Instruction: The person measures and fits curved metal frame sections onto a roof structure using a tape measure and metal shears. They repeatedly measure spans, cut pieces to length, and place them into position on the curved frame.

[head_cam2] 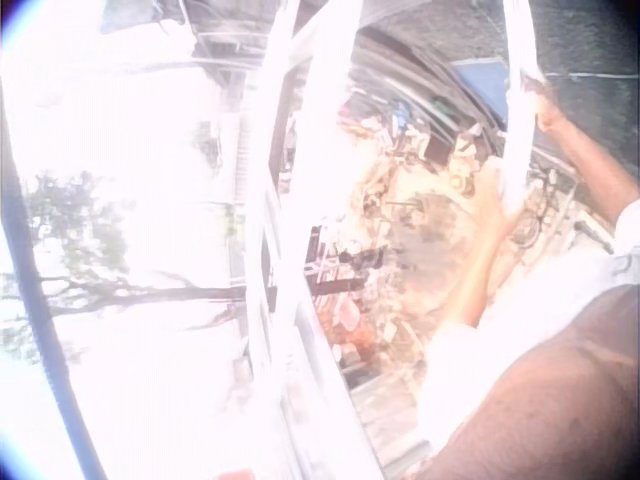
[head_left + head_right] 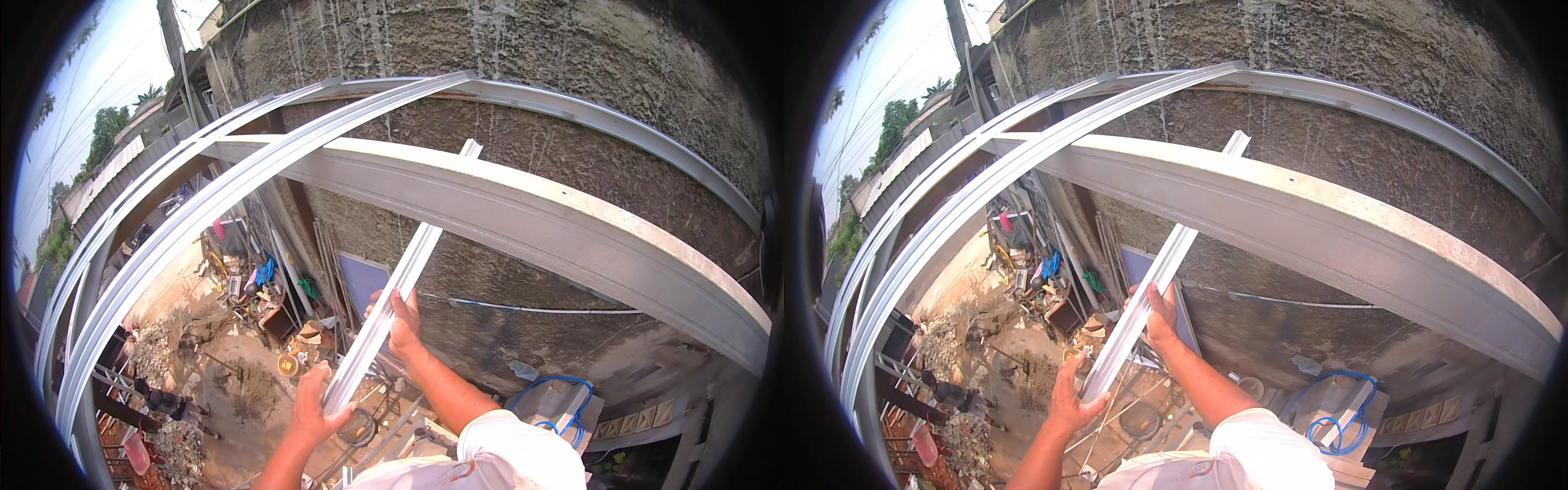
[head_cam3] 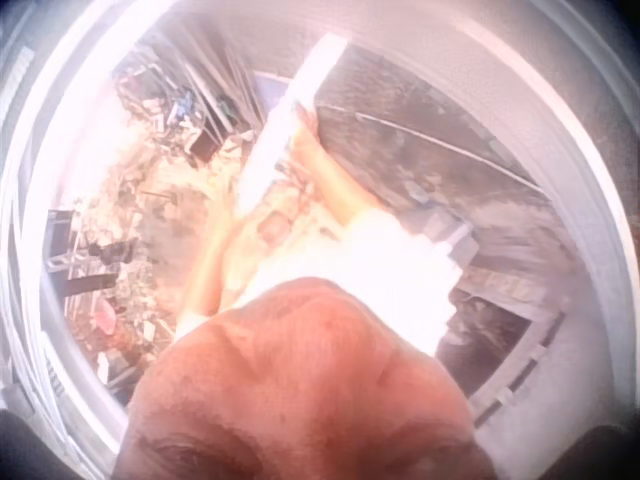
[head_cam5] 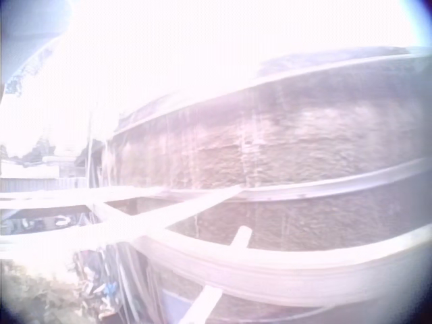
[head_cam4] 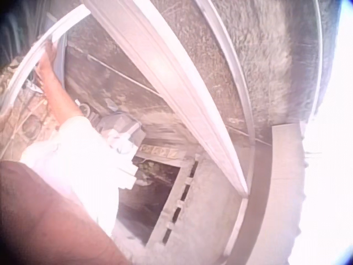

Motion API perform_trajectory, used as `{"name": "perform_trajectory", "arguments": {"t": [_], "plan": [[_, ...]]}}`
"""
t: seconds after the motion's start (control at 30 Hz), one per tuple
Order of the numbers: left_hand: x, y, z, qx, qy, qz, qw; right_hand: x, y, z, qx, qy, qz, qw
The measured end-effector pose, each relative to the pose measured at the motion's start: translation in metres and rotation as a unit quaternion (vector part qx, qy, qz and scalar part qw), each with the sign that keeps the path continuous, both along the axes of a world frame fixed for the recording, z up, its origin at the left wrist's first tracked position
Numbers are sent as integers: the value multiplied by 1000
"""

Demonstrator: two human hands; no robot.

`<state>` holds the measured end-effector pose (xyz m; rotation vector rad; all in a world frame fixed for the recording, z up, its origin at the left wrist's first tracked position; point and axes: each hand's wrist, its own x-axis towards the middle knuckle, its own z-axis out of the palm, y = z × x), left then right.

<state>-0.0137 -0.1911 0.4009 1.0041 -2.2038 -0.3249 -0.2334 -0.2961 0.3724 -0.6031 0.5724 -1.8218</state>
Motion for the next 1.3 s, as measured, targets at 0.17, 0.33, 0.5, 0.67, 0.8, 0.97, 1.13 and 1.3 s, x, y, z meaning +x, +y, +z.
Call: {"name": "perform_trajectory", "arguments": {"t": [0.17,0.33,0.5,0.67,0.8,0.97,1.13,1.3], "plan": [[50,25,91,-227,-37,18,973,-49,-41,61,-67,27,-66,995],[71,24,215,-389,-159,139,897,-78,-76,80,-61,10,-60,996],[54,-9,284,-289,-258,239,891,-85,-103,104,-144,-10,-127,981],[40,-44,270,-274,-357,290,845,-64,-102,99,-169,-32,-102,980],[35,-80,267,-314,-270,304,858,-75,-97,100,-173,19,-137,975],[48,-79,281,-330,-306,310,837,-80,-101,107,-170,0,-145,975],[46,-79,283,-322,-306,333,831,-90,-109,118,-160,-18,-154,975],[34,-74,295,-327,-299,362,820,-102,-121,138,-137,-31,-150,979]]}}
